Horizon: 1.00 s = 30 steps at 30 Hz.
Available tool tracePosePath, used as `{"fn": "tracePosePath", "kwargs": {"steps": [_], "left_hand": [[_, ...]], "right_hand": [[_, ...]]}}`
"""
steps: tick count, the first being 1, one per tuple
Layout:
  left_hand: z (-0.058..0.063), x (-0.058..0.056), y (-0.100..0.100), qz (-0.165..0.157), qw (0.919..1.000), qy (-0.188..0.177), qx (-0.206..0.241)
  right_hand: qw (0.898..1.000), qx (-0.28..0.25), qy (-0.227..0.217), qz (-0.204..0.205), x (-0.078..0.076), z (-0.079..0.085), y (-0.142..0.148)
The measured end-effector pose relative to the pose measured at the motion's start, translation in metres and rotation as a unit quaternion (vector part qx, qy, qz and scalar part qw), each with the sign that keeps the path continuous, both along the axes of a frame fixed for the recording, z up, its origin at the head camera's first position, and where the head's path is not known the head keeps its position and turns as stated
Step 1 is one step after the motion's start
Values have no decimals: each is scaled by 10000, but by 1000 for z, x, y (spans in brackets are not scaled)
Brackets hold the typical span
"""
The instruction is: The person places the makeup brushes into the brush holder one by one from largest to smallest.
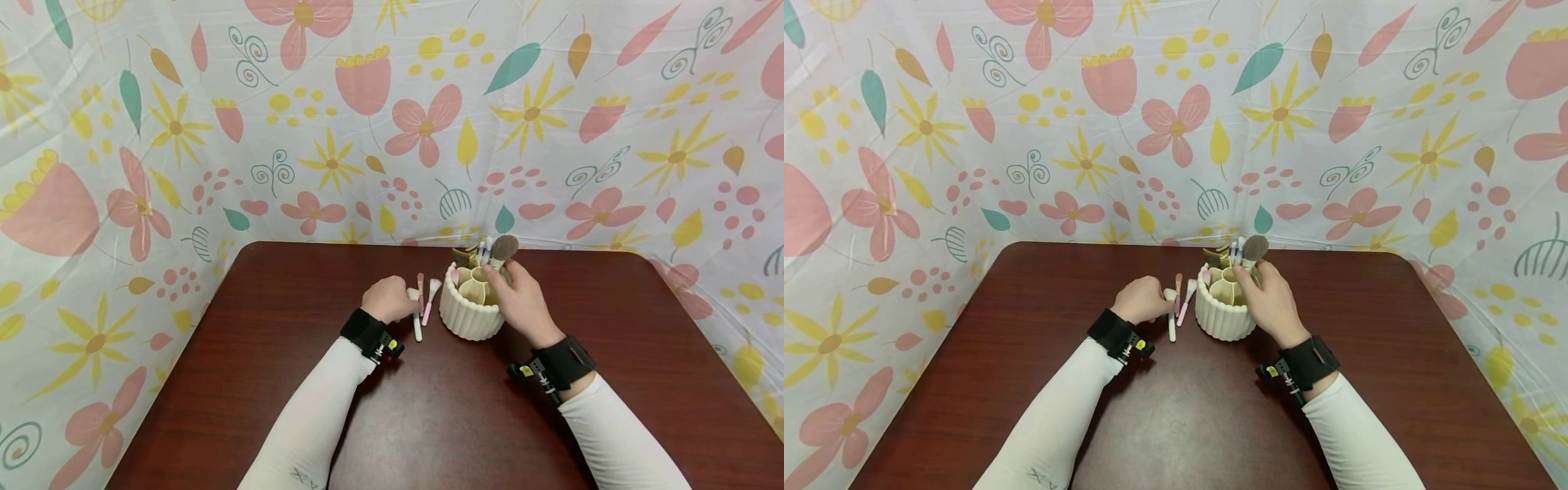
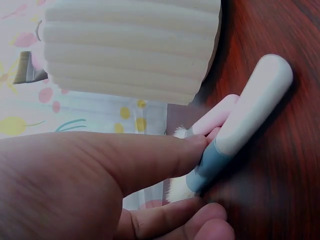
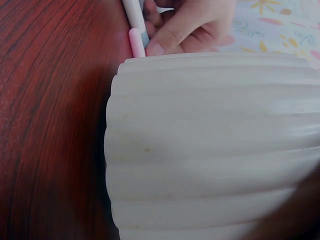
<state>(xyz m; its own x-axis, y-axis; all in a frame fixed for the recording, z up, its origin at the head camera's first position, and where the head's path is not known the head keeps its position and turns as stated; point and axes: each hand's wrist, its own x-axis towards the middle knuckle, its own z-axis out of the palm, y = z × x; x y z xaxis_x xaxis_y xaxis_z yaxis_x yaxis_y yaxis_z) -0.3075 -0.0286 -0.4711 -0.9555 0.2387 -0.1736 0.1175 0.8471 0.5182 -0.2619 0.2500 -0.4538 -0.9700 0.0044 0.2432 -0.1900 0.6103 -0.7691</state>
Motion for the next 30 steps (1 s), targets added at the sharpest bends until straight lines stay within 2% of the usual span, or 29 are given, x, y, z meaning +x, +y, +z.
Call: {"fn": "tracePosePath", "kwargs": {"steps": [10, 18, 30], "left_hand": [[1, -1, -4, -51, 9999, -55, -72], [3, 0, -4, 68, 9998, -7, -177], [1, 0, -5, 150, 9989, 254, -357]], "right_hand": [[10000, -20, -24, 40, -1, 0, 1], [10000, -50, -45, 52, -1, 0, 1], [10000, -68, -39, 36, 1, -1, 0]]}}
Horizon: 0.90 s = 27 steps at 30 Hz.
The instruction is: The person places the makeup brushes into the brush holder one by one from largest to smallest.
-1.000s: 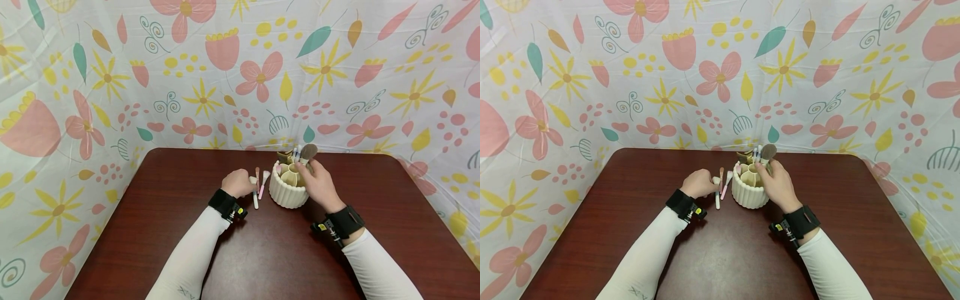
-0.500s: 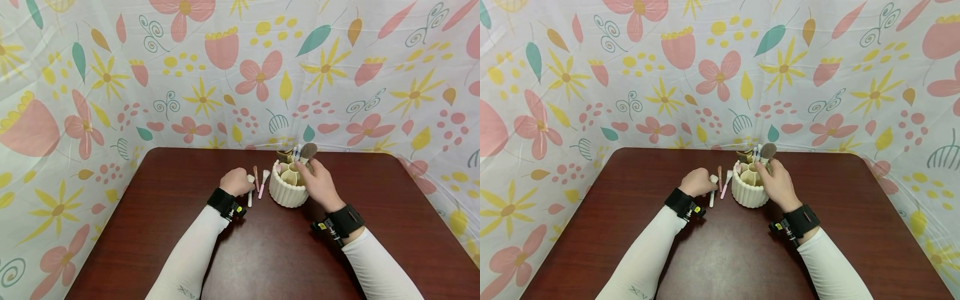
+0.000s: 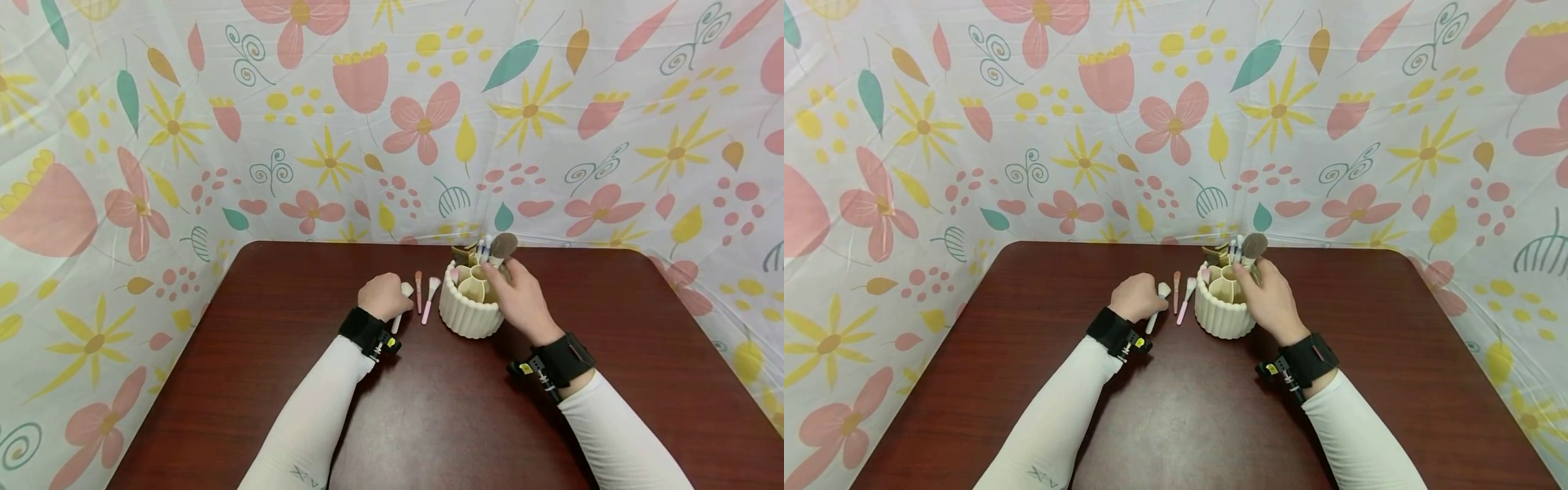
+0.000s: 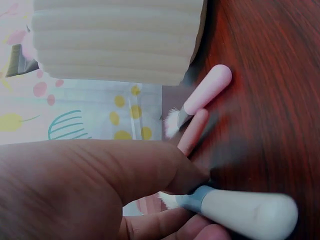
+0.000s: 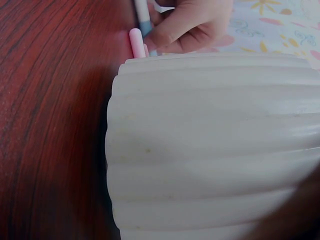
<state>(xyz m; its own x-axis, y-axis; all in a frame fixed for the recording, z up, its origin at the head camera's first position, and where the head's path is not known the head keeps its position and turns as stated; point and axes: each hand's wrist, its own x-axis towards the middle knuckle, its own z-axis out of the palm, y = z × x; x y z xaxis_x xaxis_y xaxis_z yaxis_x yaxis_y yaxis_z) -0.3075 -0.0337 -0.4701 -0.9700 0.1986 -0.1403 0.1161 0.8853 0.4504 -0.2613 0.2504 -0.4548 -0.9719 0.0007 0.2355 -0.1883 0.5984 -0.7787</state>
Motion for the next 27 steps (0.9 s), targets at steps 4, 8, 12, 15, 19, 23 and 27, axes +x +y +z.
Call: {"fn": "tracePosePath", "kwargs": {"steps": [4, 8, 12, 15, 19, 23, 27], "left_hand": [[-7, -3, -3, -57, 9998, 179, 15], [-14, -7, -5, -53, 9993, 324, 161], [-15, -8, -5, 32, 9982, 467, 362], [-2, -2, -3, 149, 9978, 475, 438], [1, 1, -1, 205, 9953, 760, 565], [2, 0, 1, 249, 9896, 1174, 800], [8, 3, 3, 280, 9828, 1453, 1109]], "right_hand": [[10000, 0, 12, 15, 0, -1, 0], [10000, -9, 22, 31, -1, -1, 1], [10000, -1, 32, 25, -1, -1, 1], [10000, 1, 46, 18, -1, -1, 0], [10000, 6, 18, 20, 0, 0, 1], [10000, 17, -16, 20, 0, 0, 0], [10000, 44, -26, 12, 1, 1, 0]]}}
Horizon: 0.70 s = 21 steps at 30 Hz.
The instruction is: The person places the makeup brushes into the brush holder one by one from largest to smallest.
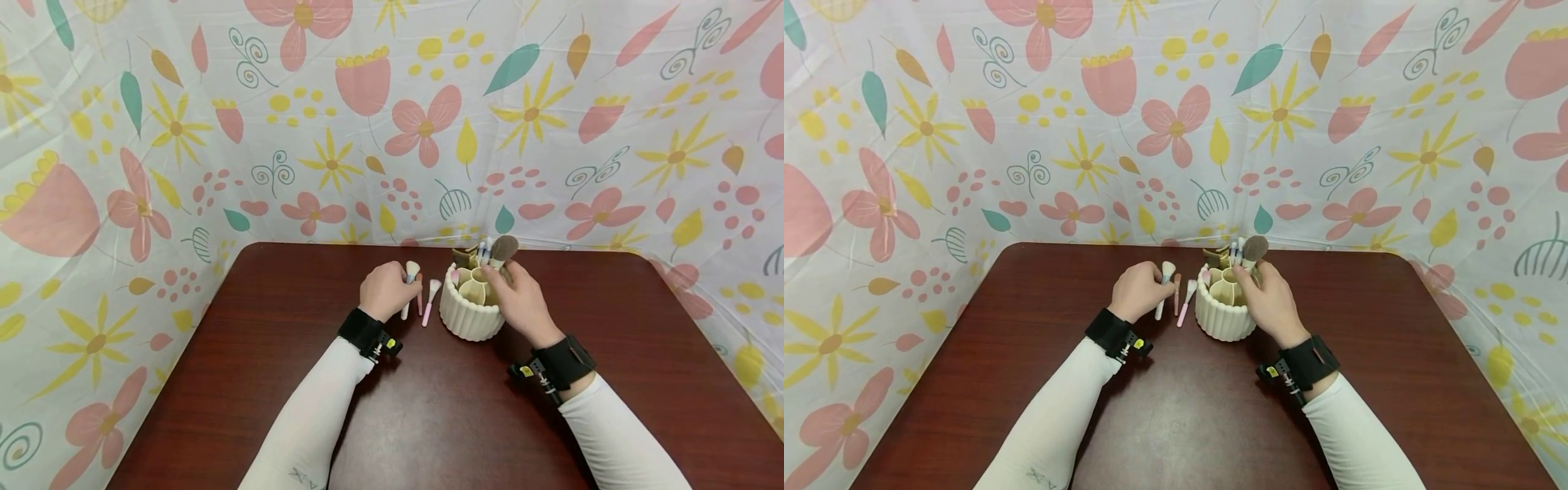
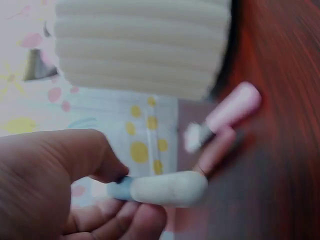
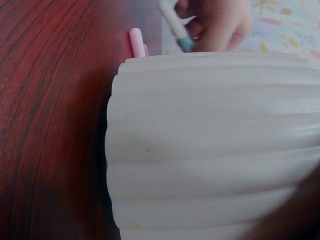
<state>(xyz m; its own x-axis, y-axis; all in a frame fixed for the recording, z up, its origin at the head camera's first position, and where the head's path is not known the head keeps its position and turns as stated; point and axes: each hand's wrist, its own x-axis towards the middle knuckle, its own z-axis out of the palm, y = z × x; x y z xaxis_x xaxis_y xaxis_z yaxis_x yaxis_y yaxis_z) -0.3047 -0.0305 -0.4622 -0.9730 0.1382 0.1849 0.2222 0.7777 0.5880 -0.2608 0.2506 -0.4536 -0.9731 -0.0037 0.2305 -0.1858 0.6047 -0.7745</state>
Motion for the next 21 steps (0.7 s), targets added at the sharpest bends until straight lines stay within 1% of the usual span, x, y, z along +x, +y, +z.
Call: {"fn": "tracePosePath", "kwargs": {"steps": [4, 8, 10, 13, 15, 18, 21], "left_hand": [[10, 8, 3, -128, 9986, 334, 386], [17, 17, 4, -180, 9956, 651, 647], [19, 20, 4, -180, 9937, 808, 755], [22, 21, 6, -249, 9896, 1039, 965], [24, 22, 9, -344, 9861, 1171, 1129], [27, 22, 13, -497, 9783, 1401, 1445], [28, 23, 16, -721, 9657, 1748, 1779]], "right_hand": [[10000, -11, 32, -37, 0, -1, -1], [10000, -24, -33, -10, 1, -4, -4], [10000, -28, -45, 22, 0, -5, -5], [10000, -13, 78, -9, -1, -6, -5], [9998, 6, 176, -38, -3, -6, -3], [9997, 71, 238, -45, -3, -6, -1], [9997, 101, 228, -32, -3, -5, 0]]}}
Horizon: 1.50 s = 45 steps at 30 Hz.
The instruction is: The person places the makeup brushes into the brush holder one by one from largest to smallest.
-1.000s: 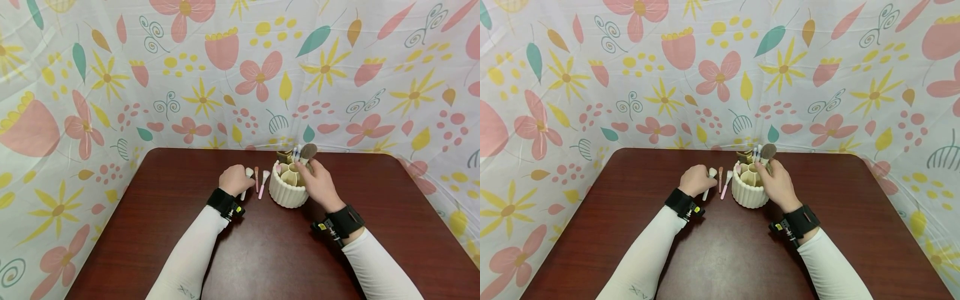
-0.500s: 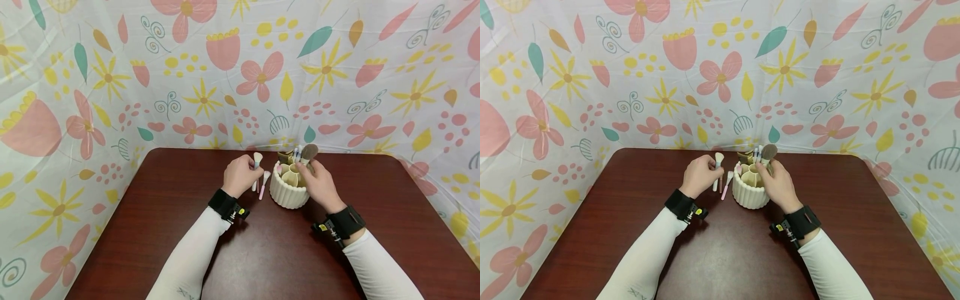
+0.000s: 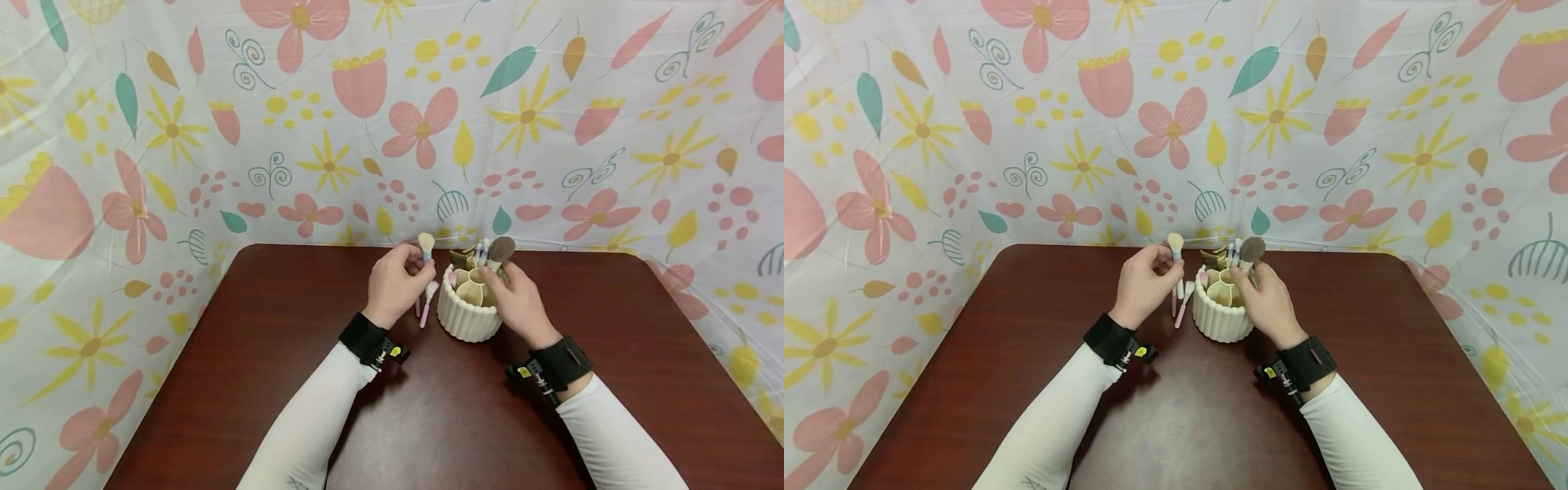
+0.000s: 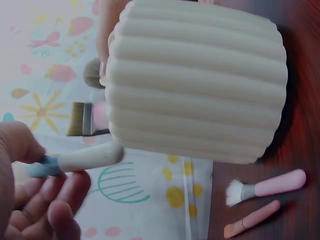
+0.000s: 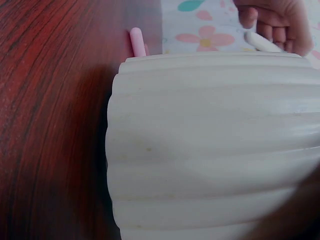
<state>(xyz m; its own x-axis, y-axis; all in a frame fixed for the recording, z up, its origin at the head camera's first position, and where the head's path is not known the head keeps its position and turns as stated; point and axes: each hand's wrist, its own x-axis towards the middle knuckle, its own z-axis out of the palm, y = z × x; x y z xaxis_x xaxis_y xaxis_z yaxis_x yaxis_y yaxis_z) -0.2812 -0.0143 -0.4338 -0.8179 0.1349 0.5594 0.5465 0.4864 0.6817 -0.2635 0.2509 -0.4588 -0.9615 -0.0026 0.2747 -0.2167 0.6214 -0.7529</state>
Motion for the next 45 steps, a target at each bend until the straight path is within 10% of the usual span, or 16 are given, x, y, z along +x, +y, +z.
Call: {"fn": "tracePosePath", "kwargs": {"steps": [18, 36, 45], "left_hand": [[2, 5, 8, -796, 9841, 1488, 552], [0, 4, 11, -1233, 9822, 1337, 473], [-1, 4, 12, -1229, 9797, 1552, -324]], "right_hand": [[9999, -59, -125, -10, 2, 0, 0], [9999, -43, -107, -30, 2, 4, -2], [9998, -109, -178, 26, 2, 2, -1]]}}
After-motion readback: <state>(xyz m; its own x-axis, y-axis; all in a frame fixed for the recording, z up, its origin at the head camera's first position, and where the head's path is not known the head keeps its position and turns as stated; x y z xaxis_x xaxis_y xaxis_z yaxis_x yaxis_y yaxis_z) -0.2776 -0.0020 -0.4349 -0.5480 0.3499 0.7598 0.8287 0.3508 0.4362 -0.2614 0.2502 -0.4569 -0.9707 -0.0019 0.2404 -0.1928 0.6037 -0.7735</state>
